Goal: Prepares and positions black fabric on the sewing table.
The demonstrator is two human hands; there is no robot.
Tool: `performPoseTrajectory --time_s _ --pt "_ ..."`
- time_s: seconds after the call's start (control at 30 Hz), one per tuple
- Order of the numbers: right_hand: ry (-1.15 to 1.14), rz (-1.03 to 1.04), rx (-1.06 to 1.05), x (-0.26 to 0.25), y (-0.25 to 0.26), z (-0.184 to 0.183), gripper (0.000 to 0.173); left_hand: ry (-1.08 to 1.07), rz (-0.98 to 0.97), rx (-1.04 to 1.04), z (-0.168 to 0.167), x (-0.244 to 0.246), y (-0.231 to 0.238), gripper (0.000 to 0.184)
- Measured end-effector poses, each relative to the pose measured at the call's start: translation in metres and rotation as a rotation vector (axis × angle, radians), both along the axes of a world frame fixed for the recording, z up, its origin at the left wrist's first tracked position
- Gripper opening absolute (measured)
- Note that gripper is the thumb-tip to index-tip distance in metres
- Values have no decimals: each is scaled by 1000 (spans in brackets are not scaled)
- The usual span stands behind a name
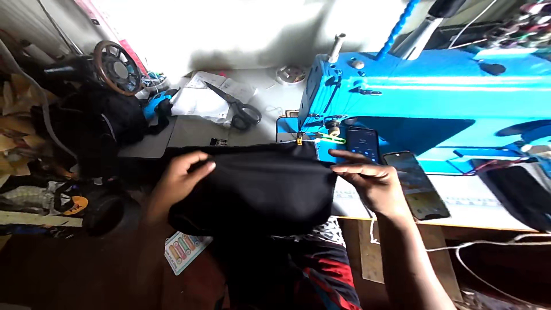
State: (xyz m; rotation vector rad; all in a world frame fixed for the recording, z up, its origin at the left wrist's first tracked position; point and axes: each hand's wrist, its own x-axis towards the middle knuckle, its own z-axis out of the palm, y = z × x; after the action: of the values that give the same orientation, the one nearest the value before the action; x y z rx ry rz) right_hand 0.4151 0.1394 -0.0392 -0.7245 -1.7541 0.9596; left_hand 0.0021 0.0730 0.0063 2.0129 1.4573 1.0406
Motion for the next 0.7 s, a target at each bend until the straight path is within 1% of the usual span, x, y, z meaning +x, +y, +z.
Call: performPoseTrajectory --time_s 0.07,0.1,0.17,0.2,0.27,0.4,0.5,0.6,0.7 --pt "-202 -93 107 -6 5 -2 17 47 40 8 -4 -1 29 18" --pt "-314 -124 123 -9 10 -7 17 96 50 -56 -12 -3 43 18" --pt "-447 -121 56 -15 20 -20 16 178 46 -236 -37 -8 66 17" --pt "-467 -100 2 -17 25 -25 17 202 54 -297 -48 -8 73 16" --pt "-474 -65 -95 -21 34 -29 17 229 89 -373 -59 -6 79 17" --pt "-484 -110 -144 -31 47 -33 13 242 147 -366 -61 1 71 18" --pt "-488 -154 -143 -38 55 -34 12 248 187 -293 -62 3 65 17" --pt "-534 -205 -83 -40 62 -34 12 234 202 -255 -60 6 68 18" --pt "-611 -210 2 -39 71 -33 14 200 233 -245 -54 13 77 18"
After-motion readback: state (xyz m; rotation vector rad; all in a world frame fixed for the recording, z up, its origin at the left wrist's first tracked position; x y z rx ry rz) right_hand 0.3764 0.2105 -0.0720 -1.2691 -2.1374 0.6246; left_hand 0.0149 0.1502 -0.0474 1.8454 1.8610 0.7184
